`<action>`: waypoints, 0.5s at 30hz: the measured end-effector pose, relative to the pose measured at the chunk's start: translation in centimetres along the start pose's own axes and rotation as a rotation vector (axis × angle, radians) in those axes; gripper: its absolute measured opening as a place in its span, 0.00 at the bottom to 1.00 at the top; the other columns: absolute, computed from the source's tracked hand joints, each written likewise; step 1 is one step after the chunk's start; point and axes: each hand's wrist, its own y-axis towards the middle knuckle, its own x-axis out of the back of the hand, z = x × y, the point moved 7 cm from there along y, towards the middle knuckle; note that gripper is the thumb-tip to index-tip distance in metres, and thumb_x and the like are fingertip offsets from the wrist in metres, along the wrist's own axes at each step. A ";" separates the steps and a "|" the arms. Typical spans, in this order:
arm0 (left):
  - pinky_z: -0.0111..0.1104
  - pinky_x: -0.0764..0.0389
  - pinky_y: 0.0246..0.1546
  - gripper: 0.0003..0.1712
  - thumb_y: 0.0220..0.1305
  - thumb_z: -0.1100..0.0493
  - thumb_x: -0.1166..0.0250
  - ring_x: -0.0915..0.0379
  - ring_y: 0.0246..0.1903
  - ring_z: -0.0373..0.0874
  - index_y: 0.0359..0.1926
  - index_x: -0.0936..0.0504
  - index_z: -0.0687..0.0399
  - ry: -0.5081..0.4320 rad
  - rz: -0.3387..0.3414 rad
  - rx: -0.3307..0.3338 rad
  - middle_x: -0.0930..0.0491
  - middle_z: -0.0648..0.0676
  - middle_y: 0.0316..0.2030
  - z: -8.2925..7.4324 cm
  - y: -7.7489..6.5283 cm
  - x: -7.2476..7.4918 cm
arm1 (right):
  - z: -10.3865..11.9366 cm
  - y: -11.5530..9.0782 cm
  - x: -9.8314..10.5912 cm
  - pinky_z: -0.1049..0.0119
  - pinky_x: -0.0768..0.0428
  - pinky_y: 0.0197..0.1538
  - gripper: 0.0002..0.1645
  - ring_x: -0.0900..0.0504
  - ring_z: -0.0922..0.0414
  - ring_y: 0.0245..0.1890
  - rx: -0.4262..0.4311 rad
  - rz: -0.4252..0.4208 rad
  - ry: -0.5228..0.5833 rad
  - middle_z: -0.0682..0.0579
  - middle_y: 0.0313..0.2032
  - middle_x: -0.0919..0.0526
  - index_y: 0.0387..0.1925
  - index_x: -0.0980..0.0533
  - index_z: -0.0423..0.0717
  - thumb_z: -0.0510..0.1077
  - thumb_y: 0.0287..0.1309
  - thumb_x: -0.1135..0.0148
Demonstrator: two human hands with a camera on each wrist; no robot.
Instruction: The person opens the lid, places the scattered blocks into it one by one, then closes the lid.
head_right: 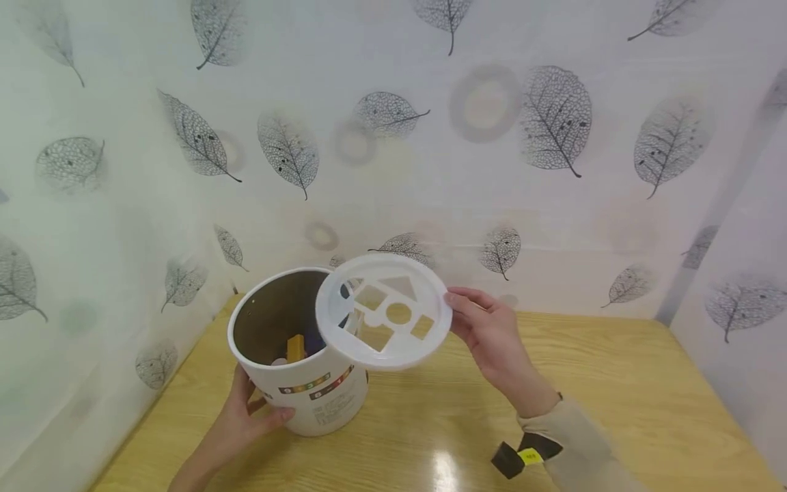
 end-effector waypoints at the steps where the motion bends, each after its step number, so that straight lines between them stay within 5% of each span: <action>1: 0.71 0.31 0.65 0.74 0.55 0.54 0.21 0.60 0.77 0.76 0.82 0.71 0.32 0.001 0.000 -0.001 0.61 0.63 0.82 0.0 0.0 0.0 | -0.2 0.3 -0.7 0.72 0.11 0.47 0.08 0.11 0.61 0.38 -0.004 0.004 -0.004 0.54 0.39 0.11 0.40 0.16 0.48 0.37 0.71 0.40; 8: 0.70 0.31 0.66 0.73 0.55 0.54 0.21 0.59 0.77 0.75 0.82 0.69 0.34 0.001 -0.003 -0.004 0.49 0.62 0.80 -0.2 -0.2 0.0 | -1.8 2.0 -4.9 0.69 0.11 0.49 0.07 0.12 0.60 0.37 -0.034 0.004 -0.053 0.55 0.37 0.11 0.38 0.15 0.49 0.36 0.68 0.37; 15: 0.69 0.31 0.67 0.74 0.54 0.51 0.20 0.60 0.78 0.75 0.81 0.70 0.32 0.024 -0.003 0.034 0.63 0.61 0.82 -0.3 -0.2 0.0 | -2.9 3.5 -7.8 0.67 0.10 0.49 0.11 0.11 0.60 0.36 -0.030 0.017 -0.093 0.56 0.36 0.11 0.49 0.18 0.38 0.36 0.68 0.37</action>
